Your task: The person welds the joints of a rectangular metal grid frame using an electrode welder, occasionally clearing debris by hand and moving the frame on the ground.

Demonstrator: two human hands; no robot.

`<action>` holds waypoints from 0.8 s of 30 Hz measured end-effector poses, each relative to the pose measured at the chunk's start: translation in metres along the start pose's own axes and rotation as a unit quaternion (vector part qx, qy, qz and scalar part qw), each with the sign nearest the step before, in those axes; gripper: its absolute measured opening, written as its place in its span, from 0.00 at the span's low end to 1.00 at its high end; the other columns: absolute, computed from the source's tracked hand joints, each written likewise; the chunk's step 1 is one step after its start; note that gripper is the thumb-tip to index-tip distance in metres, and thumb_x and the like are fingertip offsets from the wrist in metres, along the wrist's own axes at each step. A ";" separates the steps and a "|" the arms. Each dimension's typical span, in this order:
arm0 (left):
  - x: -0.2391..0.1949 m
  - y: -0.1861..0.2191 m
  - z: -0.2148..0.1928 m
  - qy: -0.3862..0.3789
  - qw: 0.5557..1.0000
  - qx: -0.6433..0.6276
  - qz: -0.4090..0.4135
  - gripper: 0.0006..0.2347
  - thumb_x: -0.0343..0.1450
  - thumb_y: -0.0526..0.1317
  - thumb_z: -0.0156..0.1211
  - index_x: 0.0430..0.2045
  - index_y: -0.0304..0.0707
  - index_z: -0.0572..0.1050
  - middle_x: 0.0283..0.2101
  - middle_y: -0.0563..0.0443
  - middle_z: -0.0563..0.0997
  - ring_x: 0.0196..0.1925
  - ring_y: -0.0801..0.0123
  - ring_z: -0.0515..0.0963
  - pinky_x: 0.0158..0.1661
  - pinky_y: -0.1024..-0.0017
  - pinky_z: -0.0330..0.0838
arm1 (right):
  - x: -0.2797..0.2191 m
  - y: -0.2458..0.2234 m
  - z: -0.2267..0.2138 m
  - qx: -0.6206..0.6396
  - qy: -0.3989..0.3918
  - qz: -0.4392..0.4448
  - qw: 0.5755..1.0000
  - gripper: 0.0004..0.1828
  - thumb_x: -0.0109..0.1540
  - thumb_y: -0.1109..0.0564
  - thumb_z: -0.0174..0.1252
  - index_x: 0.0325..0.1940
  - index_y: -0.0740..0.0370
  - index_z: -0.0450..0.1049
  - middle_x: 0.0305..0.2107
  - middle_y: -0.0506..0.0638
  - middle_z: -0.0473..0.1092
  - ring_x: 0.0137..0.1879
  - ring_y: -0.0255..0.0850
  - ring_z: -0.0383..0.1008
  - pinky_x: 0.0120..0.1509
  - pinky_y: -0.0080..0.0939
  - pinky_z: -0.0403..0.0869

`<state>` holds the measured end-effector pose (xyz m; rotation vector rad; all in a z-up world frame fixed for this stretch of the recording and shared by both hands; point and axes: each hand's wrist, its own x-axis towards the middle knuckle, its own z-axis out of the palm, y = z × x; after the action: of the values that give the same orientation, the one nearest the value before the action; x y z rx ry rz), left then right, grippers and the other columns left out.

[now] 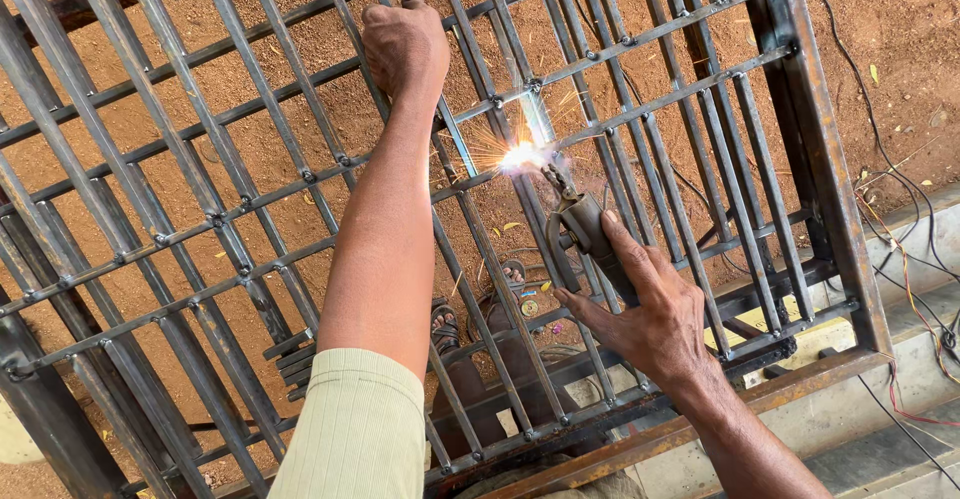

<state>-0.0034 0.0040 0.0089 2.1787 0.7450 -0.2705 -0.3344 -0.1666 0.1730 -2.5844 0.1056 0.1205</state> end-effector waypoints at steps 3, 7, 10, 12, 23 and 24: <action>0.001 -0.001 0.002 0.033 0.999 -0.004 0.019 0.23 0.74 0.62 0.48 0.29 0.39 0.73 0.16 0.64 0.68 0.14 0.81 0.70 0.16 0.76 0.64 | -0.003 -0.001 -0.003 0.002 0.003 0.010 1.000 0.56 0.50 0.43 0.76 0.77 0.55 0.58 0.41 0.57 0.77 0.43 0.49 0.80 0.43 0.53 0.81; 0.003 -0.003 0.003 0.018 0.999 0.029 0.008 0.22 0.76 0.61 0.46 0.32 0.39 0.73 0.19 0.61 0.69 0.17 0.80 0.71 0.18 0.74 0.63 | 0.000 -0.001 -0.004 0.028 0.061 -0.007 0.998 0.56 0.50 0.44 0.77 0.77 0.57 0.57 0.47 0.62 0.75 0.49 0.51 0.80 0.47 0.48 0.83; 0.006 0.000 0.004 0.020 0.999 0.040 0.001 0.20 0.75 0.59 0.47 0.34 0.39 0.72 0.22 0.60 0.71 0.19 0.81 0.72 0.18 0.73 0.65 | 0.003 0.000 -0.008 -0.003 0.051 0.051 0.997 0.55 0.49 0.46 0.78 0.75 0.57 0.59 0.44 0.61 0.76 0.47 0.50 0.81 0.45 0.48 0.82; 0.007 -0.002 0.005 -0.001 0.999 0.035 -0.013 0.19 0.75 0.58 0.49 0.35 0.40 0.72 0.23 0.60 0.72 0.19 0.80 0.72 0.19 0.72 0.65 | 0.002 0.001 -0.012 0.000 0.072 0.044 0.996 0.54 0.50 0.47 0.78 0.75 0.56 0.60 0.47 0.62 0.76 0.49 0.50 0.81 0.49 0.49 0.81; 0.007 -0.003 0.005 0.022 1.000 -0.001 -0.019 0.18 0.75 0.57 0.51 0.30 0.42 0.73 0.19 0.63 0.70 0.17 0.80 0.67 0.18 0.74 0.59 | 0.000 0.004 -0.014 0.002 0.062 0.070 0.996 0.54 0.49 0.46 0.78 0.75 0.57 0.61 0.45 0.61 0.76 0.48 0.50 0.80 0.47 0.50 0.81; 0.006 -0.002 0.004 0.027 0.999 0.003 -0.017 0.19 0.75 0.58 0.52 0.30 0.42 0.74 0.19 0.63 0.70 0.17 0.81 0.67 0.19 0.75 0.59 | 0.000 0.005 -0.014 0.004 0.065 0.070 0.995 0.53 0.50 0.46 0.78 0.75 0.56 0.61 0.46 0.61 0.76 0.48 0.50 0.80 0.47 0.50 0.81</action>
<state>0.0010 0.0044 0.0024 2.1887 0.8122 -0.2326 -0.3342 -0.1781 0.1822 -2.5745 0.3332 0.0036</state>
